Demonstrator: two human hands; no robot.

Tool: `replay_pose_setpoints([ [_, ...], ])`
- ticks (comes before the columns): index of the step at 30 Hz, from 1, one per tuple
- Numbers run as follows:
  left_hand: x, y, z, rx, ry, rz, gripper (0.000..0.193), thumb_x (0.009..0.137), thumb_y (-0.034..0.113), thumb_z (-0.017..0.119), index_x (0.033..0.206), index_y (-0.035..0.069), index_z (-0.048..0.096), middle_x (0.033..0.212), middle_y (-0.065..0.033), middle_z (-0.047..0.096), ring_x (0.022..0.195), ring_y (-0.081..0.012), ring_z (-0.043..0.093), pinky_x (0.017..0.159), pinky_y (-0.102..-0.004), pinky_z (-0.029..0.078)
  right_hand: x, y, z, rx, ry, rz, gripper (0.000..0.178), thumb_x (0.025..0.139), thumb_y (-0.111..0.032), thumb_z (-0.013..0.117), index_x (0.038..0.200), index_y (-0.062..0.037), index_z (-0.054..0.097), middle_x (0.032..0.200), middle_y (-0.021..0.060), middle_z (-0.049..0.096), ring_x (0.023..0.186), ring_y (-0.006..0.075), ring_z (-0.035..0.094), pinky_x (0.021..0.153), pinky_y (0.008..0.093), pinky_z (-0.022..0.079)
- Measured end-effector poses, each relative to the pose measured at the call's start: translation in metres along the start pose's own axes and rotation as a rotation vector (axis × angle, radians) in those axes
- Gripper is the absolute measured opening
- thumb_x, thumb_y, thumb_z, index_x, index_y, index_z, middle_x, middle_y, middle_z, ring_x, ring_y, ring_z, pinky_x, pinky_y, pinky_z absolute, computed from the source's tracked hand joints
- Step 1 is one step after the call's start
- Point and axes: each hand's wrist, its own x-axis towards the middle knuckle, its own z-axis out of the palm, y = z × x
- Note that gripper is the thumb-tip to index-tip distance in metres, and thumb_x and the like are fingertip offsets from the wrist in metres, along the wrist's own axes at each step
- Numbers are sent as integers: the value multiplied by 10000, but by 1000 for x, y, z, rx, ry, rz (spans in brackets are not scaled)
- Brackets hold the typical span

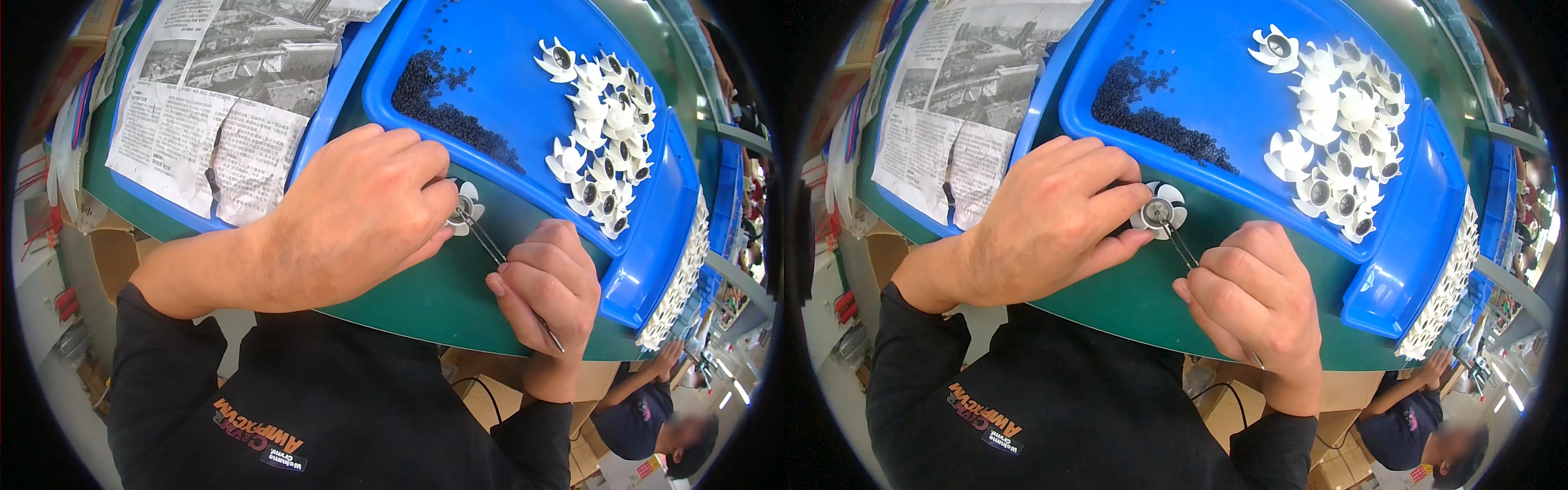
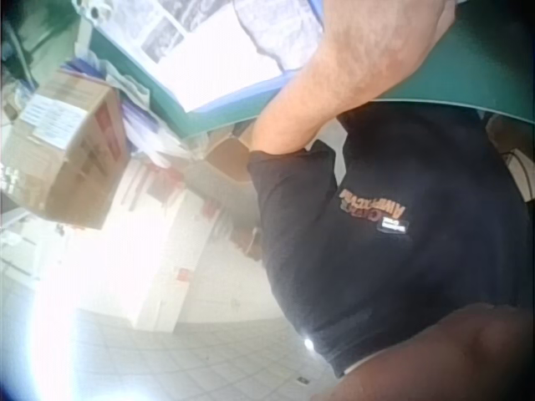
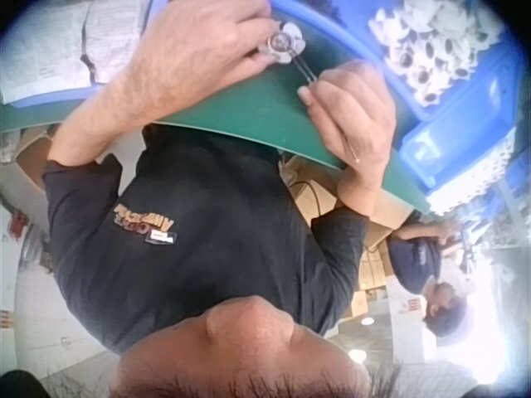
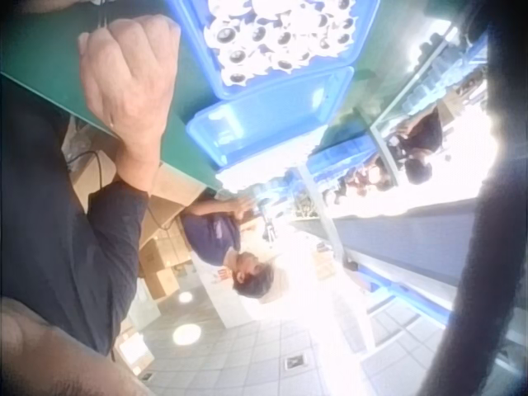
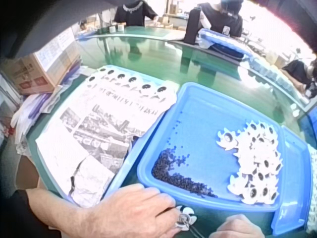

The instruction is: Assemble small components by placing small black parts into white plastic housings using tweezers.

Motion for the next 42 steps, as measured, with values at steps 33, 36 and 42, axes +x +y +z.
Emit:
replay_pose_setpoints([
  [33,1,-4,1,-16,34,37,306,780,144,887,1032,32,755,1008,-74,665,935,-273,662,825,-405,525,2,-1,3,-17,-14,-11,263,761,16,865,916,-36,659,857,86,663,775,301,633,721,416,519],
  [36,1,-1,3,4,30,47,267,799,193,864,974,52,720,980,-69,630,953,-273,646,834,-406,504,-1,-4,1,-30,-46,43,247,789,21,857,924,-35,657,873,92,665,788,319,635,730,438,512],
  [42,-5,7,-6,-16,30,85,230,793,189,834,894,68,667,946,-70,602,946,-249,621,808,-386,480,-7,-1,-9,125,60,-10,194,776,17,826,876,-22,664,811,102,653,712,298,598,699,425,475],
])
